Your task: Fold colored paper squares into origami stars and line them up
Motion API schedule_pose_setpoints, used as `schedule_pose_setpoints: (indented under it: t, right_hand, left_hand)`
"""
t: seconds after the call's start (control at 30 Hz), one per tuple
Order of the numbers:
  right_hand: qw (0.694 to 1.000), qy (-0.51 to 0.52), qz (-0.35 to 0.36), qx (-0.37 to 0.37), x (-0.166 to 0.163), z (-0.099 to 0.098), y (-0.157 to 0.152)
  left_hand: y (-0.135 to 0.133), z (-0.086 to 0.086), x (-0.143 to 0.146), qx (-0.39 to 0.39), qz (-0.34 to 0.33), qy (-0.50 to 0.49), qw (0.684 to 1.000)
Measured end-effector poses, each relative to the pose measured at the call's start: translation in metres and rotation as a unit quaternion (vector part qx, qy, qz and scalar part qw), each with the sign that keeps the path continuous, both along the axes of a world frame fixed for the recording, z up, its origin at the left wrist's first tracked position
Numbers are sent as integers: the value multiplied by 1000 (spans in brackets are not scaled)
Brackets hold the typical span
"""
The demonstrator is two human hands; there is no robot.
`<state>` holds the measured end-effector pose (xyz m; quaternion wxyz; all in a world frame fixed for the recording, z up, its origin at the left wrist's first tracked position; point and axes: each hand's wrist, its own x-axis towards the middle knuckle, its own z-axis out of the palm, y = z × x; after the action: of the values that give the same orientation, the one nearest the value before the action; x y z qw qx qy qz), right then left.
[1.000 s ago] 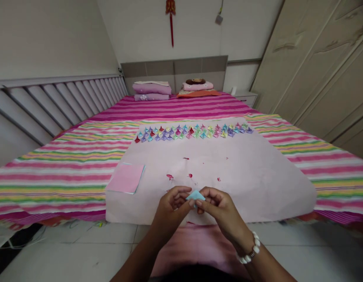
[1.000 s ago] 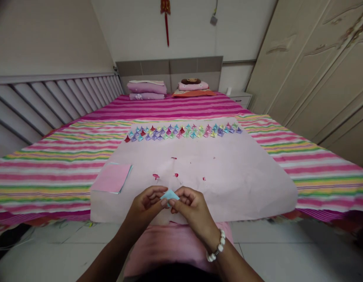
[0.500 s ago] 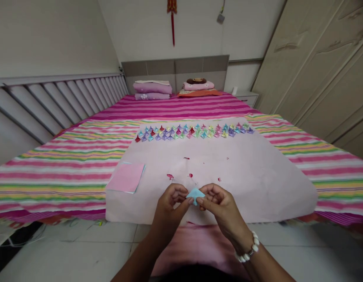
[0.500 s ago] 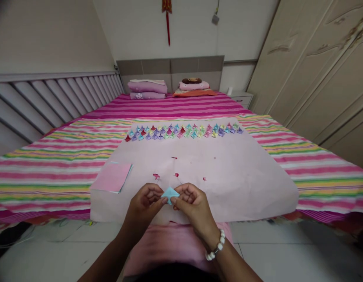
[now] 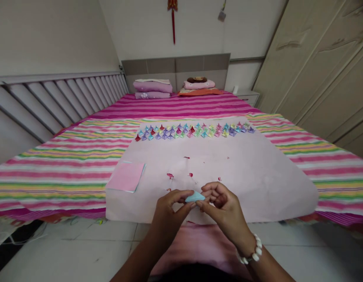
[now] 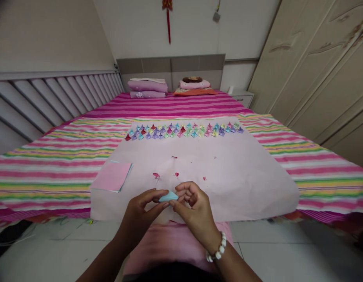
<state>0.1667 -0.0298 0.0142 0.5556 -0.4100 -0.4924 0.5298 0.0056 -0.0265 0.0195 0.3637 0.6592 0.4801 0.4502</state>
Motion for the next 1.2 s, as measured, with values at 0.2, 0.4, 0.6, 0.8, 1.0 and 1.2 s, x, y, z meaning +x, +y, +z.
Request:
schedule_pose_setpoints:
  t: [0.2,0.4,0.6,0.8,1.0,1.2]
  right_hand:
    - [991,-111,-22,74,0,-3,-1]
    - [969,-198,28,145,5,0,1]
    - [960,-212,61,170,9,6,1]
    - [974,-180,74,117,10,6,7]
    - [981,-163,95,44,13,3,12]
    - [989,-77,119,-48,12,-2,18]
  left_hand:
    - [-1,6,1,-10,4,31,999]
    - [-2,4,-2,-1,1,67,998]
    - [0,0,-4,-1,-49,39,998]
    - [4,5,-7,1,-102,114,988]
    - [4,6,-3,-25,-78,126,989]
    - [14,-6,-3,-145,-120,-44,981]
